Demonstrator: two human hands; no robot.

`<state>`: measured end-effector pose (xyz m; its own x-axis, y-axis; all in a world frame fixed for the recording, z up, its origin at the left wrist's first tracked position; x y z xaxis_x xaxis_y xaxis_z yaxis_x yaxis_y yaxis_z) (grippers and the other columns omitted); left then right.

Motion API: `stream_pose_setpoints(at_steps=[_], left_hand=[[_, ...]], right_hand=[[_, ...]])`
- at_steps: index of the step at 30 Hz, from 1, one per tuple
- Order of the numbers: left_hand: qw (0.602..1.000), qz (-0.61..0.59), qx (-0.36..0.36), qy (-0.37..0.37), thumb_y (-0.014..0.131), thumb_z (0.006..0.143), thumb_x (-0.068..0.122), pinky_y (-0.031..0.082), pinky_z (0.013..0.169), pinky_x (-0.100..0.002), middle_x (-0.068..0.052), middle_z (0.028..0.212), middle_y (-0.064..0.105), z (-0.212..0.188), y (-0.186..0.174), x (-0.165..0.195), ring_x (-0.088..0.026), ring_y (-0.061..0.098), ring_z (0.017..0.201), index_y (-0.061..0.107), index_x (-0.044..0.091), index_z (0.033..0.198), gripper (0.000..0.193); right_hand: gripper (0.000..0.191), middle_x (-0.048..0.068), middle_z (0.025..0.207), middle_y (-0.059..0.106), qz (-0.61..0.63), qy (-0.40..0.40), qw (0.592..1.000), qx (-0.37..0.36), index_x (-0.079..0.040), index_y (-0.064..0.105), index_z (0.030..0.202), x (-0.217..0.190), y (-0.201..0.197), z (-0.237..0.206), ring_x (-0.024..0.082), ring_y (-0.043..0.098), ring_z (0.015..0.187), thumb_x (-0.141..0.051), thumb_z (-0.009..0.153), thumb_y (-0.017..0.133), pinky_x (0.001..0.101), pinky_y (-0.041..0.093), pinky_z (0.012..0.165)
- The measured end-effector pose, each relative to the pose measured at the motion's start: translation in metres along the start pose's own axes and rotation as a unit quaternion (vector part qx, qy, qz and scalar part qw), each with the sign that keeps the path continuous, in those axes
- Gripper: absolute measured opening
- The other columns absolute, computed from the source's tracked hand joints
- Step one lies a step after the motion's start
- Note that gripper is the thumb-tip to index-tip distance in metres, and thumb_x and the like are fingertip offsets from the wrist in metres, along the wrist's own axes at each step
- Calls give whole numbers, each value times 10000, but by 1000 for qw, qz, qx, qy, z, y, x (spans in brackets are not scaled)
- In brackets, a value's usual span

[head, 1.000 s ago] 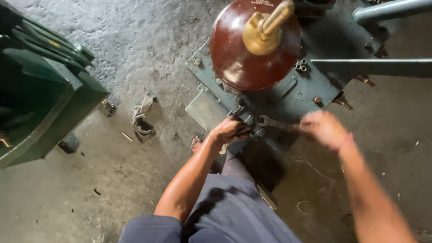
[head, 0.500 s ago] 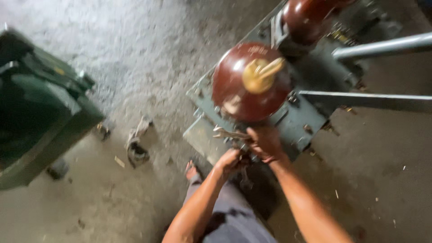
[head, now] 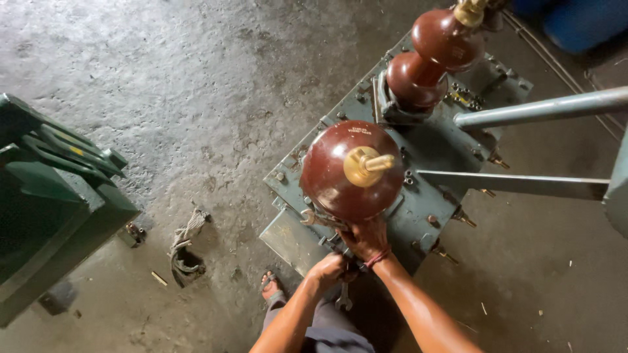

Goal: The person uses two wrenches to tighten bolts on a large electrical insulator mounted on a metal frame. The person repeatedly repositions the wrenches and applies torque to secure the fasteners.

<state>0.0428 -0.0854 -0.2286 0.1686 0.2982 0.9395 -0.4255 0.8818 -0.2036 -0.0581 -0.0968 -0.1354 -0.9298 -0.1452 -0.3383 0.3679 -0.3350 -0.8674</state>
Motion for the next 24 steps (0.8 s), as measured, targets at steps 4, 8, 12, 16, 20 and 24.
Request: stream_pose_setpoints(at_steps=[4, 8, 12, 16, 20, 24], left_hand=[[995, -82, -13, -54, 680, 777, -34, 406, 546, -373, -130, 667, 537, -1, 9, -10, -246, 537, 608, 680, 65, 770, 99], [996, -88, -8, 2, 699, 776, 12, 444, 529, -372, -119, 675, 570, 1, 8, -16, -240, 570, 603, 680, 72, 738, 74], [997, 71, -17, 37, 720, 757, 73, 460, 561, -392, -140, 714, 616, -1, 9, -17, -307, 590, 640, 678, 99, 738, 53], [998, 66, -3, 23, 742, 751, 88, 465, 599, -411, -144, 725, 618, -6, 13, -17, -338, 596, 667, 679, 86, 774, 67], [999, 15, -9, 50, 722, 753, 128, 532, 660, -420, -157, 910, 678, -6, 11, -19, -377, 645, 786, 722, 61, 1055, 309], [997, 34, -49, 50, 763, 825, 186, 516, 649, -445, -153, 851, 674, -5, 6, -23, -382, 634, 755, 722, 101, 920, 134]], right_hand=[[368, 125, 1088, 718, -11, 21, 999, -34, -181, 738, 1135, 3, 2, -1, 401, 653, 989, -324, 798, 785, 546, 496, 839], [335, 119, 1046, 727, -14, 31, 998, -46, -182, 748, 1093, 6, 4, -4, 391, 666, 960, -334, 797, 785, 544, 502, 815], [272, 107, 999, 748, 21, 14, 999, -31, -191, 768, 1051, 11, 10, -8, 371, 694, 898, -333, 819, 772, 530, 519, 802], [222, 100, 980, 754, 25, 3, 999, -24, -175, 772, 1033, 15, 16, -15, 369, 705, 865, -327, 873, 749, 528, 525, 777], [243, 114, 969, 754, 18, 3, 1000, -10, -168, 778, 1030, 17, 19, -23, 374, 697, 839, -353, 875, 751, 520, 532, 728], [282, 126, 956, 749, 12, 9, 1000, -13, -141, 774, 1040, 22, 25, -27, 371, 695, 825, -362, 867, 748, 524, 530, 727]])
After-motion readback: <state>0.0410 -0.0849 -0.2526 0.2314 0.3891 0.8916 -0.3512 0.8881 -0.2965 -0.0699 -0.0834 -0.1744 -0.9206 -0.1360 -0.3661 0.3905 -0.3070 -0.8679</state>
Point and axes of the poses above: each hand's wrist, its own z-axis towards the middle knuckle, its own y-axis out of the palm, x = y × z, the point moved 4 cm from there along z, towards the middle knuckle
